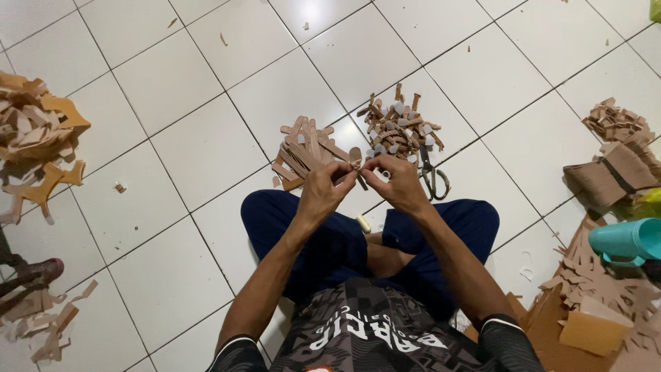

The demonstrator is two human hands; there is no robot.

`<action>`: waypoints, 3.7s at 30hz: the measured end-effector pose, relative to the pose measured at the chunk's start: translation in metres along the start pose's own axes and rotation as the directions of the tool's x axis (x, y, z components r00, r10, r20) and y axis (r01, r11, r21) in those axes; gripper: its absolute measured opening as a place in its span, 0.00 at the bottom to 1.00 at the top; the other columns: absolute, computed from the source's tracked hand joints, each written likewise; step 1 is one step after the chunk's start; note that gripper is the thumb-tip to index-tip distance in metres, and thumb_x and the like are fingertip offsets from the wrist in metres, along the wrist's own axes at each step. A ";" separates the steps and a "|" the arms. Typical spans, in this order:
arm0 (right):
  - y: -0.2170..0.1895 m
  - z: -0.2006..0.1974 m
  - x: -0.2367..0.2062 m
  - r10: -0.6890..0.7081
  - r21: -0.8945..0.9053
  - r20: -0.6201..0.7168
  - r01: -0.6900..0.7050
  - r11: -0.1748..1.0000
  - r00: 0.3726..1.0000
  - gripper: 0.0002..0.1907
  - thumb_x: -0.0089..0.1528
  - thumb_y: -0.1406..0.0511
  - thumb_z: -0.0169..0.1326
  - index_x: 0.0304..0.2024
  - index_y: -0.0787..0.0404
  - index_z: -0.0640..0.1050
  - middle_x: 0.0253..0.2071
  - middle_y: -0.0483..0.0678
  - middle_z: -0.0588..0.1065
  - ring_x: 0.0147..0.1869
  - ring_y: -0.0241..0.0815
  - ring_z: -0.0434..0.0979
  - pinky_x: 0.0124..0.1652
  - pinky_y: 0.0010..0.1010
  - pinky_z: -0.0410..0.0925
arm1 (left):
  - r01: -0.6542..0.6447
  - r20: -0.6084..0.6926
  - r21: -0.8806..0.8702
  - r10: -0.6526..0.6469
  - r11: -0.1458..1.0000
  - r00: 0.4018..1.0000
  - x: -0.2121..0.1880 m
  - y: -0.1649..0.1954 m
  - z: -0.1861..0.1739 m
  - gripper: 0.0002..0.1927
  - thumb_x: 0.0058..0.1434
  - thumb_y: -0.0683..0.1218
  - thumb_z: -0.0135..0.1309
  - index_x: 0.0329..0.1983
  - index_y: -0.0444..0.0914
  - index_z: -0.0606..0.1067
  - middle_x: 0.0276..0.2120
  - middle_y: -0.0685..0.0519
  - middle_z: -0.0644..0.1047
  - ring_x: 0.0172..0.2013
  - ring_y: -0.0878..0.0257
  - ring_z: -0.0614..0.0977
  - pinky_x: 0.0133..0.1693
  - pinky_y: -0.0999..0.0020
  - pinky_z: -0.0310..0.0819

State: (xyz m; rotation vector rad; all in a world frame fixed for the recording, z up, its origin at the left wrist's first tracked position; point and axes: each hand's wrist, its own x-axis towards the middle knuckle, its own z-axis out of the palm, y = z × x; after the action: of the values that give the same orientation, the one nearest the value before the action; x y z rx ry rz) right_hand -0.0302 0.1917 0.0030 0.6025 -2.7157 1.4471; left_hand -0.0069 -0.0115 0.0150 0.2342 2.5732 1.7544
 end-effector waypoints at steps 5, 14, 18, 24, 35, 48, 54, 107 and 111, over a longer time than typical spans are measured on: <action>-0.001 0.013 0.004 0.254 0.298 0.069 -0.263 0.918 0.965 0.11 0.68 0.62 0.56 0.40 0.64 0.82 0.29 0.41 0.77 0.29 0.29 0.71 0.28 0.20 0.64 | -0.127 -0.235 0.164 0.164 0.978 0.958 -0.003 0.002 0.019 0.11 0.64 0.43 0.59 0.42 0.29 0.80 0.38 0.41 0.84 0.40 0.56 0.87 0.43 0.65 0.84; -0.007 0.040 -0.012 0.369 0.581 -0.134 -0.229 0.781 0.920 0.11 0.68 0.63 0.58 0.44 0.65 0.81 0.30 0.38 0.76 0.29 0.24 0.64 0.27 0.17 0.58 | 0.186 -0.005 -0.358 -0.201 0.915 0.980 0.004 -0.012 0.012 0.14 0.64 0.47 0.63 0.44 0.31 0.84 0.31 0.49 0.82 0.30 0.70 0.78 0.31 0.75 0.70; -0.004 0.028 -0.010 0.367 0.533 -0.099 -0.262 0.804 0.925 0.13 0.63 0.63 0.61 0.47 0.64 0.81 0.31 0.39 0.77 0.29 0.24 0.67 0.27 0.17 0.59 | 0.183 0.076 -0.210 -0.170 0.960 0.982 0.005 -0.011 0.000 0.12 0.64 0.46 0.59 0.45 0.33 0.83 0.31 0.52 0.84 0.30 0.69 0.82 0.31 0.75 0.74; -0.003 0.024 -0.006 0.282 0.486 -0.067 -0.216 0.847 0.957 0.14 0.65 0.60 0.61 0.45 0.64 0.84 0.33 0.41 0.79 0.34 0.27 0.72 0.34 0.20 0.65 | -0.038 0.032 -0.004 0.038 0.999 0.999 0.000 -0.010 0.009 0.11 0.67 0.44 0.55 0.46 0.31 0.80 0.33 0.48 0.84 0.34 0.63 0.88 0.36 0.71 0.83; -0.006 0.032 -0.009 0.306 0.438 -0.004 -0.274 0.856 0.952 0.14 0.68 0.61 0.55 0.50 0.63 0.82 0.35 0.42 0.80 0.34 0.29 0.72 0.33 0.22 0.68 | 0.155 -0.076 -0.398 -0.201 0.904 0.977 -0.003 -0.018 0.021 0.14 0.68 0.45 0.54 0.48 0.28 0.76 0.35 0.49 0.83 0.34 0.67 0.86 0.37 0.74 0.80; 0.002 0.020 -0.009 0.052 0.181 -0.126 -0.028 0.983 0.991 0.08 0.65 0.65 0.60 0.42 0.65 0.82 0.35 0.48 0.82 0.34 0.34 0.80 0.34 0.26 0.73 | 0.103 -0.066 -0.187 -0.117 0.977 0.991 -0.003 0.000 0.012 0.12 0.66 0.45 0.56 0.45 0.30 0.79 0.32 0.49 0.84 0.31 0.65 0.86 0.34 0.72 0.81; 0.004 0.016 -0.008 0.133 0.268 -0.063 -0.111 0.957 0.989 0.09 0.64 0.64 0.60 0.43 0.64 0.83 0.34 0.45 0.81 0.32 0.32 0.76 0.32 0.23 0.70 | 0.090 -0.047 -0.155 -0.098 0.984 0.994 -0.003 0.010 0.007 0.12 0.66 0.45 0.56 0.44 0.30 0.80 0.32 0.48 0.85 0.32 0.65 0.87 0.35 0.72 0.82; 0.001 0.015 -0.011 -0.023 0.114 -0.080 0.032 0.993 0.997 0.11 0.65 0.64 0.59 0.45 0.64 0.83 0.35 0.48 0.83 0.33 0.33 0.81 0.31 0.24 0.73 | 0.228 0.060 -0.548 -0.235 0.805 0.970 -0.005 -0.027 0.013 0.15 0.62 0.44 0.63 0.48 0.30 0.81 0.39 0.50 0.83 0.39 0.66 0.82 0.44 0.73 0.78; 0.004 0.016 -0.010 0.041 0.135 -0.059 -0.033 0.990 0.997 0.10 0.66 0.63 0.58 0.45 0.63 0.82 0.35 0.47 0.82 0.33 0.33 0.82 0.30 0.24 0.74 | 0.172 0.028 -0.411 -0.176 0.895 0.984 -0.006 -0.013 0.009 0.16 0.63 0.45 0.61 0.51 0.32 0.80 0.41 0.50 0.84 0.41 0.67 0.84 0.45 0.74 0.79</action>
State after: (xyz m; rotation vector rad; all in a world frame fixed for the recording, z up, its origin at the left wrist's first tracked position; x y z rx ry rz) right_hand -0.0196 0.1845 -0.0110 0.5046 -2.6122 1.6390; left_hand -0.0013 -0.0082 -0.0006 -0.0159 2.0756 2.1653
